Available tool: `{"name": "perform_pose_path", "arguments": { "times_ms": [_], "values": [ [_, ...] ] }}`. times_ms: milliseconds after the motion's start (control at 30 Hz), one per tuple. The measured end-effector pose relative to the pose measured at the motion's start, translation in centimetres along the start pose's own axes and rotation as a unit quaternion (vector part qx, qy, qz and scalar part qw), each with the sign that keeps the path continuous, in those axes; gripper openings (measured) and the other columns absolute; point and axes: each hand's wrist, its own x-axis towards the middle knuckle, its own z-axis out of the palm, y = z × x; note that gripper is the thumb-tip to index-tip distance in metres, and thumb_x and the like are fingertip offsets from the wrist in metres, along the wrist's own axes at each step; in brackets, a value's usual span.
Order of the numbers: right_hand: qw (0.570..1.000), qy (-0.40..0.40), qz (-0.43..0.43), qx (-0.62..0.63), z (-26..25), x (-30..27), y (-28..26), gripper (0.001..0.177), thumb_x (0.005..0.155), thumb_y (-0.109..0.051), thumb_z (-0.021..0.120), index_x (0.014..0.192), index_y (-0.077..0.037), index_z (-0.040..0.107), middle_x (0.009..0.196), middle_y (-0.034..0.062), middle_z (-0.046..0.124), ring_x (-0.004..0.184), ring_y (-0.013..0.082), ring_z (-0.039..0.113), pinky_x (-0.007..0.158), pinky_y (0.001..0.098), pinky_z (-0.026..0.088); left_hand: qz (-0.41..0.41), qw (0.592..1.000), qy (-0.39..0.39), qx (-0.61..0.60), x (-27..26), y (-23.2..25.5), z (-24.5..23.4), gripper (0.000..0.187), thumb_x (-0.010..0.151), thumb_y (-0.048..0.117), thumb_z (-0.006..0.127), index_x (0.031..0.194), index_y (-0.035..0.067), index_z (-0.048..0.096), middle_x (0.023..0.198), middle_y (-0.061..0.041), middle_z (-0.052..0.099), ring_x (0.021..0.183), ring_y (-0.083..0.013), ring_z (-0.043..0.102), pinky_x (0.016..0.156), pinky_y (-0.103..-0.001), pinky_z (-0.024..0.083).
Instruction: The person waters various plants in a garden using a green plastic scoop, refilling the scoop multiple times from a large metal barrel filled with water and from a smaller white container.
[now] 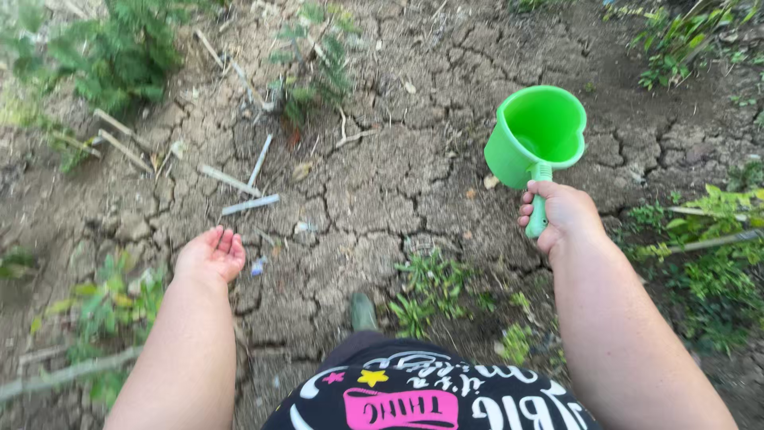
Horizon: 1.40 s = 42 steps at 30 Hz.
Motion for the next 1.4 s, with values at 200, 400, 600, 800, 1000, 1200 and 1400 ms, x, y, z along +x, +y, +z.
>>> {"name": "perform_pose_path", "arguments": {
  "times_ms": [200,400,600,800,1000,1200,1400],
  "values": [
    [0.999,0.024,-0.004,0.038,9.7,5.0,-4.8,0.009,0.097,-0.011,0.061,0.096,-0.003,0.058,0.08,0.0042,0.057,0.064,0.0148,0.054,0.053,0.0301,0.047,0.006,0.999,-0.037,0.026,6.4,7.4,12.5,0.014,0.103,0.018,0.062,0.112,0.007,0.062,0.102,-0.004,0.063,0.091,-0.0176,0.062,0.079,-0.032,0.056],
    [0.998,0.055,0.009,0.031,14.0,11.5,-8.3,0.007,0.097,-0.01,0.061,0.098,-0.003,0.059,0.079,0.0041,0.058,0.063,0.0136,0.054,0.052,0.0291,0.047,-0.037,0.996,-0.069,0.036,9.9,8.4,21.7,0.015,0.101,0.02,0.062,0.111,0.01,0.062,0.102,-0.003,0.062,0.089,-0.0172,0.06,0.077,-0.032,0.055],
    [0.996,0.049,0.022,0.066,18.2,22.0,-11.1,0.008,0.096,-0.011,0.062,0.094,-0.005,0.057,0.077,0.0038,0.056,0.061,0.0148,0.053,0.051,0.0303,0.046,-0.053,0.997,-0.051,0.04,15.4,7.9,30.3,0.016,0.102,0.022,0.06,0.113,0.011,0.062,0.104,-0.004,0.061,0.09,-0.0182,0.059,0.079,-0.033,0.055],
    [0.997,0.024,0.027,0.061,22.5,35.3,-16.0,0.007,0.094,-0.01,0.062,0.094,-0.004,0.058,0.076,0.0055,0.057,0.061,0.0161,0.053,0.05,0.0316,0.045,-0.025,0.996,-0.062,0.063,22.0,10.1,44.9,0.015,0.102,0.021,0.06,0.113,0.011,0.063,0.104,-0.004,0.062,0.09,-0.0172,0.06,0.079,-0.032,0.054],
    [0.996,0.053,0.058,0.05,24.4,45.4,-26.3,0.009,0.095,-0.011,0.061,0.096,-0.003,0.059,0.078,0.0061,0.057,0.061,0.0173,0.052,0.05,0.0317,0.046,-0.052,0.994,-0.061,0.079,24.6,9.2,62.3,0.013,0.103,0.021,0.062,0.112,0.011,0.06,0.102,-0.003,0.062,0.09,-0.0191,0.059,0.08,-0.03,0.052],
    [0.998,0.051,0.028,0.004,23.9,51.2,-34.2,0.009,0.097,-0.013,0.061,0.098,-0.005,0.057,0.079,0.0051,0.057,0.063,0.016,0.054,0.05,0.0314,0.046,-0.059,0.991,-0.074,0.096,26.5,6.8,74.0,0.015,0.101,0.019,0.061,0.112,0.01,0.063,0.101,-0.003,0.062,0.091,-0.0173,0.061,0.079,-0.031,0.055],
    [0.997,0.062,0.053,-0.013,24.1,58.3,-37.9,0.008,0.097,-0.014,0.059,0.097,-0.005,0.058,0.079,0.0049,0.057,0.063,0.0158,0.053,0.051,0.032,0.046,-0.077,0.99,-0.045,0.106,32.0,5.5,84.2,0.015,0.101,0.018,0.06,0.113,0.01,0.064,0.102,-0.004,0.063,0.091,-0.0207,0.06,0.077,-0.031,0.053]
  ]
}}
